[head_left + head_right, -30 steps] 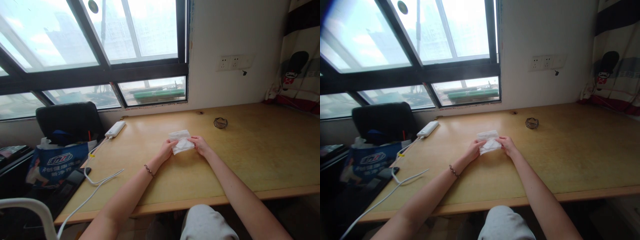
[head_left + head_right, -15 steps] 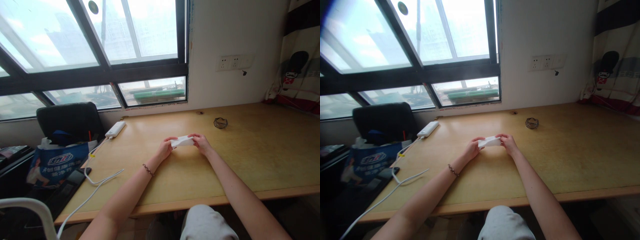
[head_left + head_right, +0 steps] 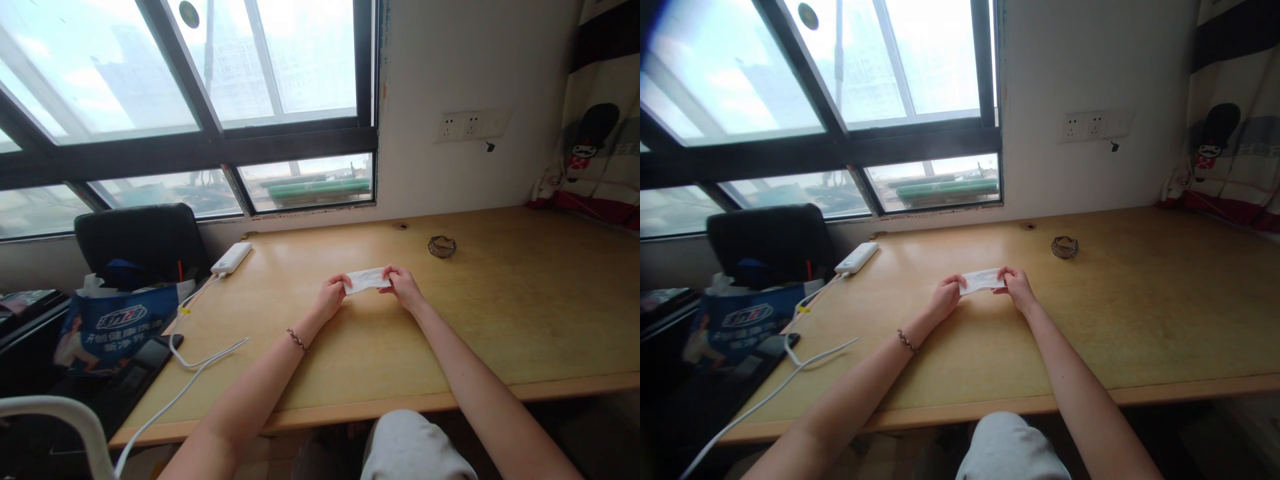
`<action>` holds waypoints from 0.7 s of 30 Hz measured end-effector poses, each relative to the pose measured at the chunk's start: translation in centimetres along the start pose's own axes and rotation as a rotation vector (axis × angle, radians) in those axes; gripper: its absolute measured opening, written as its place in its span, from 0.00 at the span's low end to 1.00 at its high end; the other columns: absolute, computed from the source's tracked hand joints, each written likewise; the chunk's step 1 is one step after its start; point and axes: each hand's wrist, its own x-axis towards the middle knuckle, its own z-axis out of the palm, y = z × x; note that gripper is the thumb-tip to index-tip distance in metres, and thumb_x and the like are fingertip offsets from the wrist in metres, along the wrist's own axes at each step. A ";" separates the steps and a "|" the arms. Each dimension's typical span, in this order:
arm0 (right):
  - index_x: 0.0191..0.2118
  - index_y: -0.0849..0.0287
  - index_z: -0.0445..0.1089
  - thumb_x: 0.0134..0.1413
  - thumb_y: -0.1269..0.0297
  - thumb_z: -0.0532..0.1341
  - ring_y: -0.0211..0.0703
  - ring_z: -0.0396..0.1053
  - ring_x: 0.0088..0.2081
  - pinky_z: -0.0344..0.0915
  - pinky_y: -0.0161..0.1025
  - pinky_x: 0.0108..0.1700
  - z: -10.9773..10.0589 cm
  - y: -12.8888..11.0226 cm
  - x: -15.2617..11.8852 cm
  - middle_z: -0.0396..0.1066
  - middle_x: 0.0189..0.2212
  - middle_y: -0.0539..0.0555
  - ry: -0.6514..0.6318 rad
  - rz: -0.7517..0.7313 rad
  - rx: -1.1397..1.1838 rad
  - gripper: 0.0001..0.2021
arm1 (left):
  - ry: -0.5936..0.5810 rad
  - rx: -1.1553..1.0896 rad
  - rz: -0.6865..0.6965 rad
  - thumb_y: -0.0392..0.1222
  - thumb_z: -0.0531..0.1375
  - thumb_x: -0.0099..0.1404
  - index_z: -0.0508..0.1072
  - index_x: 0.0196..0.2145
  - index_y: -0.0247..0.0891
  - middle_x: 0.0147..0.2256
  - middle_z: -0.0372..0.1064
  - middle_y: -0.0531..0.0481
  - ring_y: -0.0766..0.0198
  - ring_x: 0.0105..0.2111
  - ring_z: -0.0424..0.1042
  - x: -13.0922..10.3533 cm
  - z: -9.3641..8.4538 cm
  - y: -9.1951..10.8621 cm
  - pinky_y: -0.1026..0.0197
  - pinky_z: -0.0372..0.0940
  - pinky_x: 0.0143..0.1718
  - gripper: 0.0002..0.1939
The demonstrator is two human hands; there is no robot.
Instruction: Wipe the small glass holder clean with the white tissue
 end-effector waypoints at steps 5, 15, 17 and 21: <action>0.27 0.59 0.61 0.41 0.58 0.56 0.36 0.66 0.22 0.65 0.34 0.19 -0.3 -0.4 0.0 0.66 0.26 0.51 0.017 -0.007 0.031 0.09 | -0.022 0.063 -0.007 0.30 0.53 0.43 0.71 0.20 0.33 0.24 0.68 0.50 0.66 0.27 0.66 -0.4 0.7 0.1 0.65 0.60 0.30 0.07; 0.30 0.58 0.58 0.35 0.61 0.62 0.32 0.63 0.25 0.60 0.29 0.21 -0.7 0.9 0.9 0.63 0.29 0.48 0.297 -0.288 -0.102 0.14 | -0.196 0.065 -0.113 0.31 0.54 0.43 0.76 0.27 0.29 0.29 0.72 0.43 0.58 0.33 0.69 -1.5 1.4 1.2 0.57 0.60 0.41 0.13; 0.30 0.58 0.58 0.36 0.61 0.62 0.31 0.63 0.24 0.59 0.29 0.21 -0.8 0.9 1.0 0.63 0.29 0.48 0.310 -0.310 -0.098 0.14 | -0.211 0.063 -0.112 0.31 0.53 0.43 0.75 0.27 0.29 0.28 0.72 0.43 0.58 0.31 0.69 -1.6 1.4 1.3 0.56 0.60 0.40 0.14; 0.29 0.58 0.59 0.35 0.62 0.63 0.31 0.62 0.24 0.59 0.29 0.22 -1.0 0.5 1.0 0.63 0.29 0.48 0.375 -0.292 -0.030 0.14 | -0.229 0.089 -0.105 0.32 0.52 0.44 0.74 0.23 0.29 0.24 0.71 0.42 0.59 0.26 0.69 -1.6 1.0 1.2 0.57 0.62 0.34 0.12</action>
